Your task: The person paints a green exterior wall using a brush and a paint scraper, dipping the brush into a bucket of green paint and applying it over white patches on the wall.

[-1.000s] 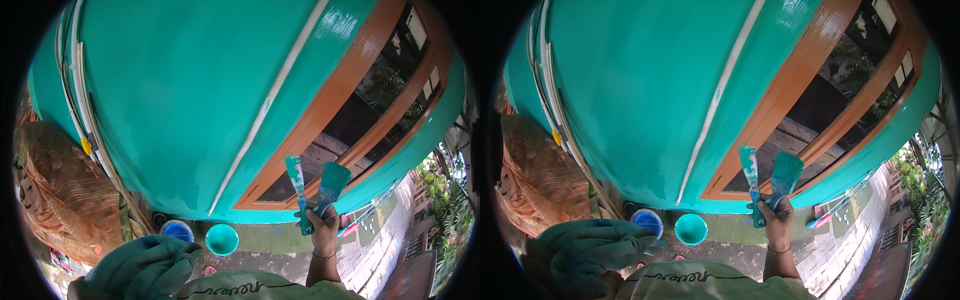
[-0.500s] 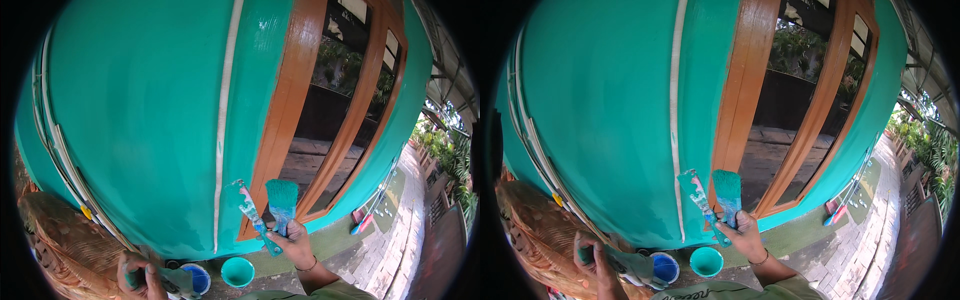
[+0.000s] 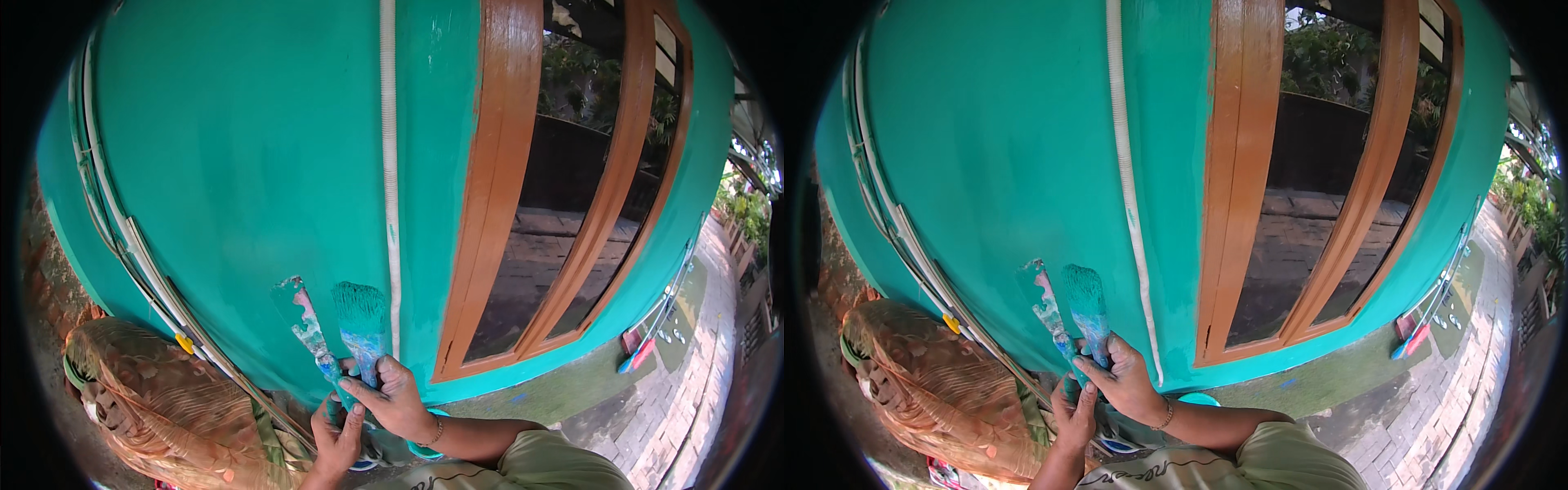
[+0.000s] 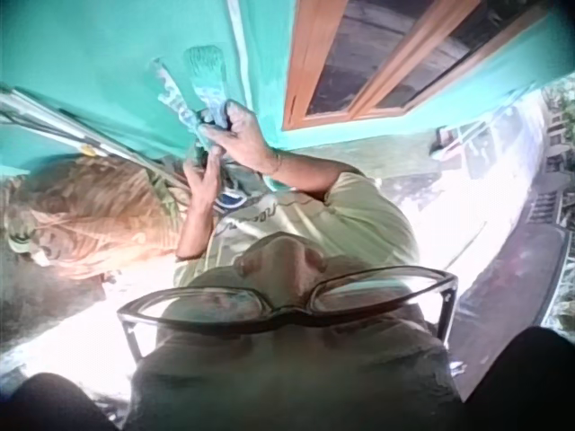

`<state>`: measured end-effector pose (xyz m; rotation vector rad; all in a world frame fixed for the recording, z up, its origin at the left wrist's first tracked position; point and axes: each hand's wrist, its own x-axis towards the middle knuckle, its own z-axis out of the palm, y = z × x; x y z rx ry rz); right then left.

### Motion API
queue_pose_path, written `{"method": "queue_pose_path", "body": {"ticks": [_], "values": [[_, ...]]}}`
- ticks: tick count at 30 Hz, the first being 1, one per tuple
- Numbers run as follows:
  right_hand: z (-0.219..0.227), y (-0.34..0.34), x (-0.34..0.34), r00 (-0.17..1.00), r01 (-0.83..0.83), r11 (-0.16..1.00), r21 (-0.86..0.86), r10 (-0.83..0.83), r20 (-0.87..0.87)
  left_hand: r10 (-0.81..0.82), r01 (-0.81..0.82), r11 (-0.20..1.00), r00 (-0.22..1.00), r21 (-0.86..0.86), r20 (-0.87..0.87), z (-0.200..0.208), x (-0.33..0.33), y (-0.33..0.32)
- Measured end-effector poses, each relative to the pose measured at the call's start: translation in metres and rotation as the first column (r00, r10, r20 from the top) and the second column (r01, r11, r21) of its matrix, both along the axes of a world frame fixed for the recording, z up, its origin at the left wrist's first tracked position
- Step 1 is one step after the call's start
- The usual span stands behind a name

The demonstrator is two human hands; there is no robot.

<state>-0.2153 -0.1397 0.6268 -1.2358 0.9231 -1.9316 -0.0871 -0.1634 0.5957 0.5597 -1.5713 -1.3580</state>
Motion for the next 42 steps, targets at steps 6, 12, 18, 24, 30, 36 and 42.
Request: {"method": "queue_pose_path", "body": {"ticks": [6,12,18,24,30,36,42], "values": [[-0.002,-0.005,0.003,1.000,0.008,0.996,0.090,-0.006,-0.018,0.011,-0.007,0.993,0.999,0.118,-0.039,0.002,-0.003,-0.002],[0.016,-0.002,-0.059,0.925,0.296,0.955,-0.025,-0.293,-0.241,0.077,-0.070,0.985,0.996,0.156,-0.044,-0.001,-0.008,-0.002],[0.091,0.032,-0.156,0.837,0.471,0.882,0.024,-0.438,-0.329,0.232,-0.224,0.967,0.971,0.119,-0.055,-0.005,0.013,-0.009],[0.148,0.045,-0.183,0.834,0.457,0.889,-0.021,-0.437,-0.337,0.362,-0.363,0.931,0.931,-0.022,-0.049,-0.005,0.031,-0.012],[0.180,0.035,-0.202,0.508,0.665,0.726,-0.175,-0.612,-0.606,0.463,-0.462,0.886,0.885,0.037,-0.054,-0.007,0.038,-0.013],[0.201,0.002,-0.204,0.328,0.678,0.600,-0.424,-0.764,-0.556,0.538,-0.536,0.843,0.840,0.048,-0.063,-0.007,0.052,-0.017],[0.239,-0.015,-0.205,0.061,0.656,0.428,-0.621,-0.851,-0.522,0.497,-0.496,0.868,0.863,0.030,-0.092,-0.011,0.050,-0.020]]}}
